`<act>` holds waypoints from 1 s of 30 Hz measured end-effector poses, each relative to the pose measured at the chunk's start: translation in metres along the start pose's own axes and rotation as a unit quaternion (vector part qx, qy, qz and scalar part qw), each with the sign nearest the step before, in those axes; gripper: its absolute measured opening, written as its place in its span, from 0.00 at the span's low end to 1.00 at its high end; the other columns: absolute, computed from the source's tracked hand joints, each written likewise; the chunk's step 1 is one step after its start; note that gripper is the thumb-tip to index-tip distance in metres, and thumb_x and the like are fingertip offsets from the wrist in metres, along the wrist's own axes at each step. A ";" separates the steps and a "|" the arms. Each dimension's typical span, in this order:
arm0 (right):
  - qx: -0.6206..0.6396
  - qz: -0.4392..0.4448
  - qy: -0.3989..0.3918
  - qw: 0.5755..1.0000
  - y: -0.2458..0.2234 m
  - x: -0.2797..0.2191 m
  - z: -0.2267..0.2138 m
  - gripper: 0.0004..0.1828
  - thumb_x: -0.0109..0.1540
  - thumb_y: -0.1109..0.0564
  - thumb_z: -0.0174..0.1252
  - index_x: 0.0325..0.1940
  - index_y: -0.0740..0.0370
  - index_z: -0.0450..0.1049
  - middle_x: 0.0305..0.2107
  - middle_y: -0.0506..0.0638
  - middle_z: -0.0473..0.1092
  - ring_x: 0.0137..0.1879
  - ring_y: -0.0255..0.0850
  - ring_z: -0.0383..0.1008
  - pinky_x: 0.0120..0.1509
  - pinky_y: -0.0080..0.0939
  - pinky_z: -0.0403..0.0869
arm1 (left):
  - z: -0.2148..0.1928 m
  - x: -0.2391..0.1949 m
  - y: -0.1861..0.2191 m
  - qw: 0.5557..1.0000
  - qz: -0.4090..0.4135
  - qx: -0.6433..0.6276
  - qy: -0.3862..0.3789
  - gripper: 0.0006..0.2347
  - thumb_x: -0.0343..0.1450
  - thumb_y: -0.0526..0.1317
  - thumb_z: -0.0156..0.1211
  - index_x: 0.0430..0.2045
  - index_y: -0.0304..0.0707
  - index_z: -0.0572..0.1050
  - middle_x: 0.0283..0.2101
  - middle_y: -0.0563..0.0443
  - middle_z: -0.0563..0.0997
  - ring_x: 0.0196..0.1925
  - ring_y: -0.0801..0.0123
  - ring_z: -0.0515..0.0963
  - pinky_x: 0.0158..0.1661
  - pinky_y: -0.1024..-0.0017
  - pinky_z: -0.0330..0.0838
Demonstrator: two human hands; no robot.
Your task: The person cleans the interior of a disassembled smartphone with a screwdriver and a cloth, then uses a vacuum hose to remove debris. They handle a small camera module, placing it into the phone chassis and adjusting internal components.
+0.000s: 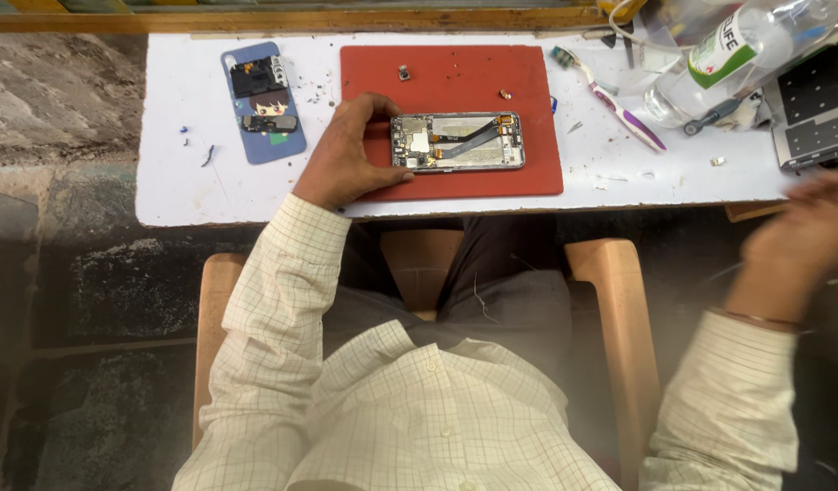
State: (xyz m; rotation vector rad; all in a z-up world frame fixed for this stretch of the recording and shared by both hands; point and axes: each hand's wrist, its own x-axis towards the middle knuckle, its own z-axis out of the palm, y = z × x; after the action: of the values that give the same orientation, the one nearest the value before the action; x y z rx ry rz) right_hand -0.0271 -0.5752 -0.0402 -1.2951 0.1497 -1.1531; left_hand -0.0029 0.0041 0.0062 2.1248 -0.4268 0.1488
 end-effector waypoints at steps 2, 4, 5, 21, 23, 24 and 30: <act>0.019 0.024 -0.136 0.990 -0.017 -0.042 0.048 0.05 0.70 0.64 0.65 0.41 0.66 0.76 0.35 0.51 0.74 0.38 0.37 0.74 0.46 0.37 0.77 | 0.002 -0.002 -0.001 1.000 -0.026 0.007 -0.013 0.34 0.53 0.38 0.84 0.52 0.37 0.69 0.55 0.45 0.72 0.61 0.57 0.75 0.64 0.66 0.70; 0.002 0.071 -0.274 0.959 -0.030 -0.082 0.095 0.01 0.70 0.65 0.63 0.45 0.66 0.77 0.37 0.49 0.75 0.40 0.35 0.75 0.48 0.34 0.77 | 0.004 -0.007 -0.004 1.000 0.007 0.024 -0.006 0.33 0.55 0.38 0.84 0.53 0.37 0.69 0.56 0.44 0.73 0.61 0.56 0.75 0.64 0.65 0.71; -0.006 0.089 -0.338 0.937 -0.034 -0.096 0.121 0.03 0.70 0.66 0.61 0.49 0.67 0.79 0.39 0.49 0.76 0.42 0.34 0.76 0.50 0.32 0.77 | 0.002 -0.005 -0.004 0.999 0.029 0.035 0.002 0.33 0.56 0.39 0.84 0.54 0.36 0.70 0.56 0.43 0.73 0.62 0.56 0.75 0.65 0.65 0.71; -0.294 -0.099 -0.465 0.829 -0.012 -0.147 0.272 0.05 0.61 0.61 0.70 0.39 0.63 0.82 0.35 0.50 0.72 0.37 0.37 0.78 0.41 0.35 0.76 | 0.009 -0.002 -0.008 0.990 0.055 0.131 0.022 0.38 0.52 0.50 0.85 0.56 0.36 0.72 0.65 0.41 0.68 0.70 0.50 0.63 0.68 0.58 0.63; -0.261 -0.105 -0.458 0.843 -0.014 -0.147 0.271 0.04 0.62 0.62 0.69 0.40 0.64 0.82 0.35 0.50 0.72 0.37 0.36 0.77 0.42 0.34 0.76 | 0.006 -0.002 -0.004 0.985 0.096 0.138 0.042 0.38 0.52 0.49 0.85 0.56 0.36 0.71 0.64 0.40 0.70 0.67 0.48 0.68 0.65 0.57 0.66; -0.225 -0.086 -0.453 0.858 -0.016 -0.147 0.271 0.04 0.63 0.63 0.68 0.41 0.65 0.82 0.36 0.49 0.72 0.37 0.35 0.75 0.43 0.33 0.76 | 0.004 -0.001 -0.002 0.991 0.053 0.125 0.022 0.39 0.53 0.48 0.84 0.59 0.38 0.69 0.61 0.42 0.73 0.64 0.51 0.71 0.63 0.58 0.69; -0.006 0.072 -0.425 0.902 -0.022 -0.161 0.275 0.06 0.67 0.64 0.64 0.48 0.68 0.80 0.40 0.46 0.75 0.42 0.29 0.73 0.49 0.28 0.73 | -0.018 0.026 0.007 0.992 0.035 -0.109 -0.058 0.36 0.61 0.32 0.77 0.65 0.39 0.64 0.54 0.43 0.79 0.55 0.61 0.82 0.61 0.65 0.77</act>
State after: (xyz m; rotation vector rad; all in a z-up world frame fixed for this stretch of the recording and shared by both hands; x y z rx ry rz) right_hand 0.0652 -0.2709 -0.0075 -1.6575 -0.3886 -0.3841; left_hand 0.0200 0.0095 0.0289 1.9110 -0.5605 0.0181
